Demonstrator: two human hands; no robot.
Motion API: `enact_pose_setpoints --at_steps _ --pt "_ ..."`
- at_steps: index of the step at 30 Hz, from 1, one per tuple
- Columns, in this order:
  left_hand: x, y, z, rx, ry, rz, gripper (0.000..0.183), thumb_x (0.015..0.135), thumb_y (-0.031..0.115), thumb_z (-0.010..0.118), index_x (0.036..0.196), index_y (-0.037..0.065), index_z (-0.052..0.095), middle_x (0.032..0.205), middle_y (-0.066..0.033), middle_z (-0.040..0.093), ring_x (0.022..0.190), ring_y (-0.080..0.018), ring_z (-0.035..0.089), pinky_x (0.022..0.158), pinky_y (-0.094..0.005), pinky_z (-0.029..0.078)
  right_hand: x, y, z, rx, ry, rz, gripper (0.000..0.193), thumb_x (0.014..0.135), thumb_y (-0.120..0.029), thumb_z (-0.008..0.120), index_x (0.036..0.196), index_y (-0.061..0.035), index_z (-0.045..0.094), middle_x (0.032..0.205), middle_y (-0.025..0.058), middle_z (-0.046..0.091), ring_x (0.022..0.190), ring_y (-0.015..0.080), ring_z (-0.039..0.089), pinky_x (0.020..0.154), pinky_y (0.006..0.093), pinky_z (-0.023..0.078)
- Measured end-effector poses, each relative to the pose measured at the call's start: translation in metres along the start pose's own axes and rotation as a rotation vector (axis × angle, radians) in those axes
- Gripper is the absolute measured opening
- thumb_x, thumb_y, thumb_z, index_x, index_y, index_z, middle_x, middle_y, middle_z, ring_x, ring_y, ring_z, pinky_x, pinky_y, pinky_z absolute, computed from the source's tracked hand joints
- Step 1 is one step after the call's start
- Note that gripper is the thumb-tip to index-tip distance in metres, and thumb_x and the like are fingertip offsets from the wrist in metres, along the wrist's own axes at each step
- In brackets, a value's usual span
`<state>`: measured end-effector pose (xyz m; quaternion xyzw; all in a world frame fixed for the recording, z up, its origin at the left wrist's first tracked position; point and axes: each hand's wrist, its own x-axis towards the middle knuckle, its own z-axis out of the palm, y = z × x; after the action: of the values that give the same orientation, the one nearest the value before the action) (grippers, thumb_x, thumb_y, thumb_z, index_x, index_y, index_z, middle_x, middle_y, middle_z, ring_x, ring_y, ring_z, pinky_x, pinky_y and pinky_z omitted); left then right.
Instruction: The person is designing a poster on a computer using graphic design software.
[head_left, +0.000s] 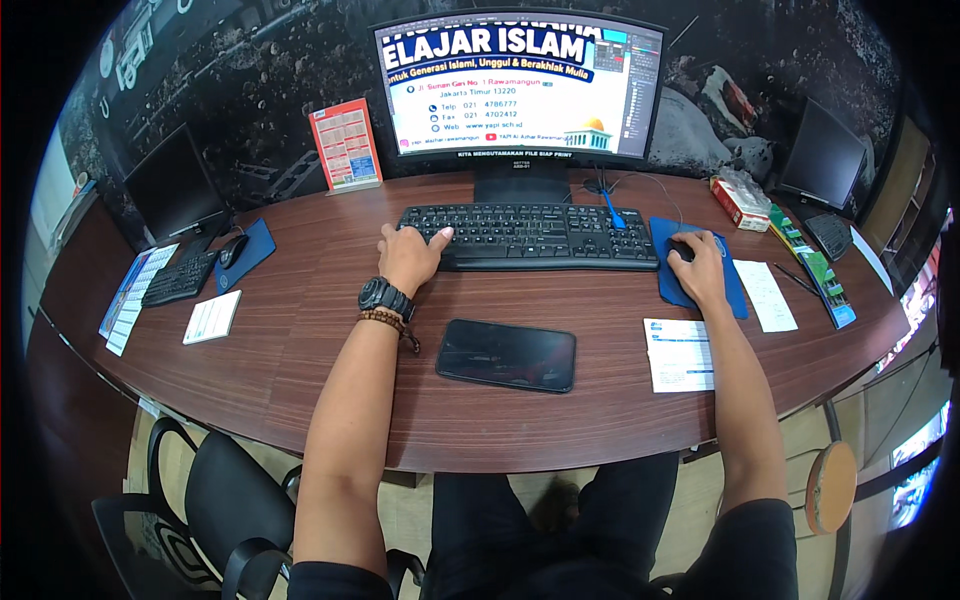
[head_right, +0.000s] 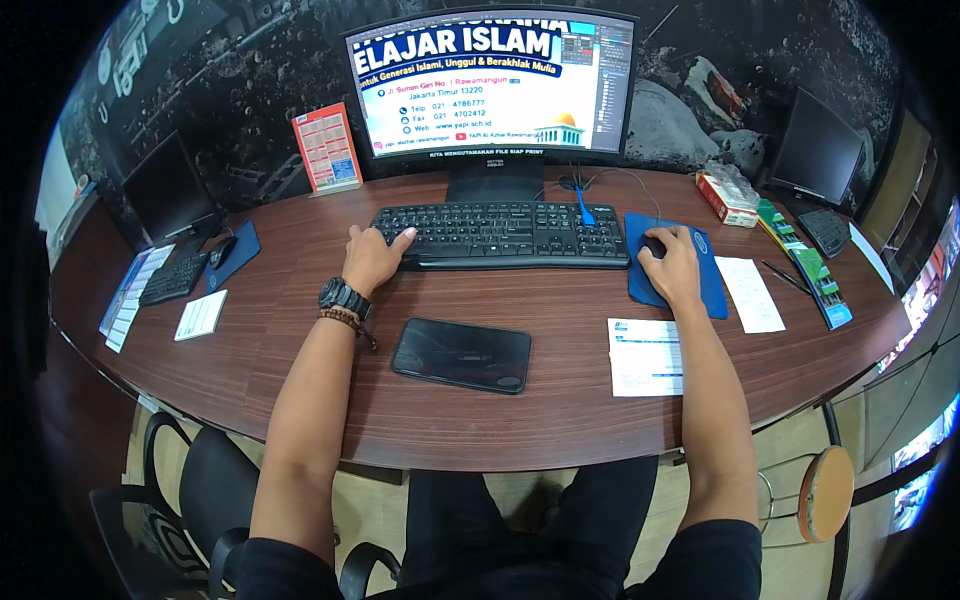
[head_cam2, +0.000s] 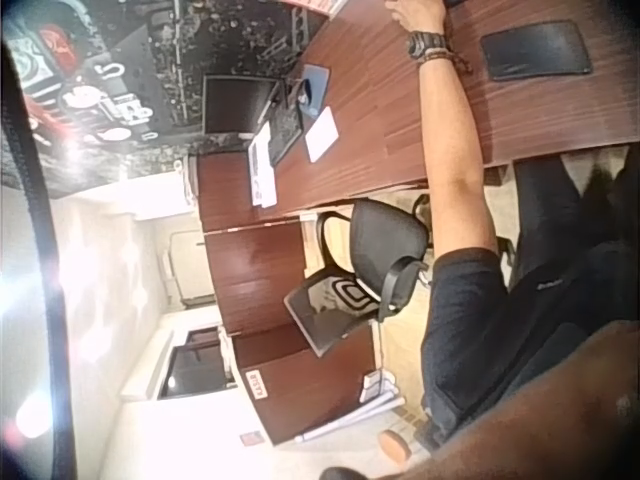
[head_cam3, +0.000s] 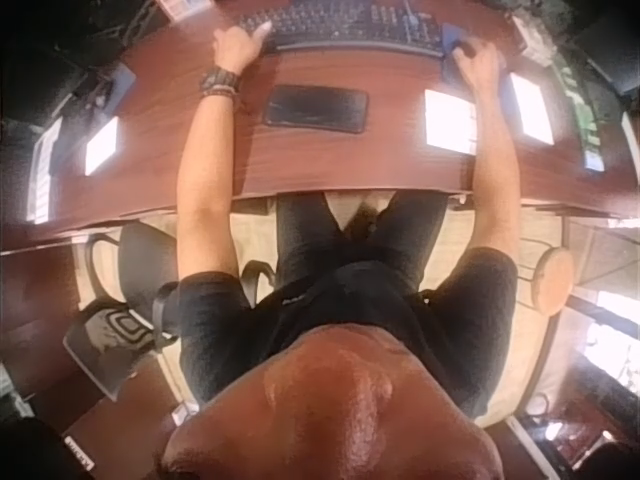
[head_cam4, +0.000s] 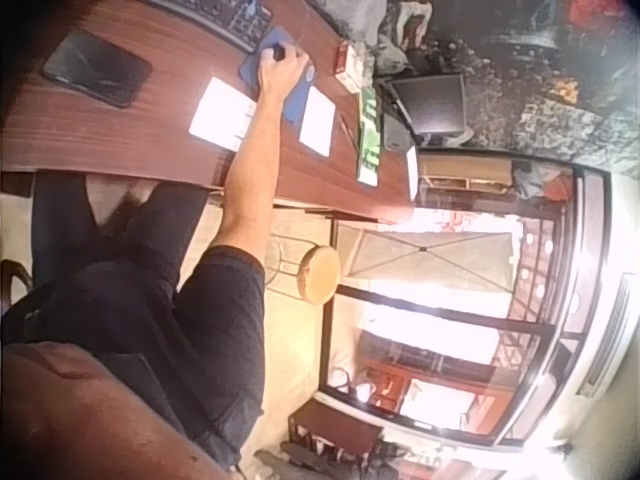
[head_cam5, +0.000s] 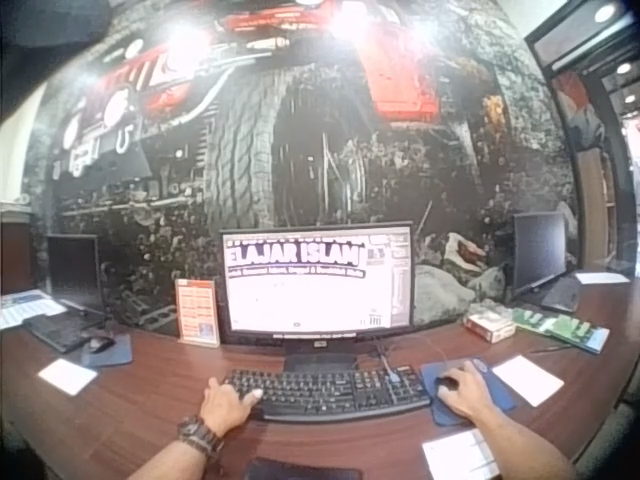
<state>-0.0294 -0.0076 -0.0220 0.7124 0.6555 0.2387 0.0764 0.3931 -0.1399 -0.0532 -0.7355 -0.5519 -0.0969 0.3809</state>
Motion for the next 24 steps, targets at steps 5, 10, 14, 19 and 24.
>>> enact_pose_setpoints --at_steps 5,10,14,19,24 --pt "0.001 -0.001 0.002 -0.006 -0.006 -0.013 0.073 0.09 0.058 0.064 0.104 -0.013 0.069 0.138 -0.0372 0.044 0.12 -0.054 0.052 0.095 -0.0538 0.052 -0.001 -0.001 0.0 -0.034 -0.021 0.011 0.038 0.08 -0.024 0.067 0.114 -0.0078 0.071 0.123 0.0167 0.059 0.111 0.0362 0.062 0.097 0.0427 0.049" --pt "0.003 -0.002 0.002 0.009 -0.032 -0.022 0.073 0.09 0.058 0.065 0.109 -0.012 0.068 0.139 -0.0356 0.043 0.122 -0.0524 0.051 0.099 -0.0534 0.049 -0.004 -0.013 -0.004 -0.088 -0.056 0.022 0.05 0.082 -0.034 0.071 0.125 -0.0113 0.065 0.13 0.0145 0.056 0.12 0.0365 0.056 0.101 0.0461 0.046" --pt "-0.001 -0.002 0.007 -0.015 0.074 0.02 0.07 0.089 0.056 0.067 0.095 -0.014 0.069 0.12 -0.0413 0.054 0.111 -0.0527 0.056 0.093 -0.0532 0.051 -0.004 -0.019 -0.006 -0.236 -0.074 -0.026 0.058 0.08 -0.043 0.073 0.13 -0.0135 0.062 0.132 0.0139 0.054 0.126 0.0365 0.051 0.106 0.0481 0.041" --pt "-0.003 -0.002 0.012 0.044 0.042 -0.02 0.068 0.087 0.052 0.071 0.11 -0.012 0.066 0.128 -0.0292 0.051 0.116 -0.0472 0.055 0.096 -0.0523 0.049 -0.003 -0.014 -0.003 -0.218 -0.081 -0.038 0.057 0.081 -0.045 0.071 0.128 -0.0134 0.063 0.131 0.0141 0.055 0.124 0.0365 0.053 0.105 0.0475 0.041" --pt "-0.004 0.004 0.01 0.082 0.123 0.143 0.057 0.086 0.044 0.074 0.109 -0.008 0.065 0.125 -0.0261 0.053 0.117 -0.0424 0.053 0.098 -0.0509 0.048 0.0 -0.005 -0.002 -0.105 -0.029 0.014 0.043 0.084 -0.036 0.066 0.119 -0.0117 0.068 0.127 0.0128 0.059 0.119 0.0345 0.058 0.101 0.0449 0.046"
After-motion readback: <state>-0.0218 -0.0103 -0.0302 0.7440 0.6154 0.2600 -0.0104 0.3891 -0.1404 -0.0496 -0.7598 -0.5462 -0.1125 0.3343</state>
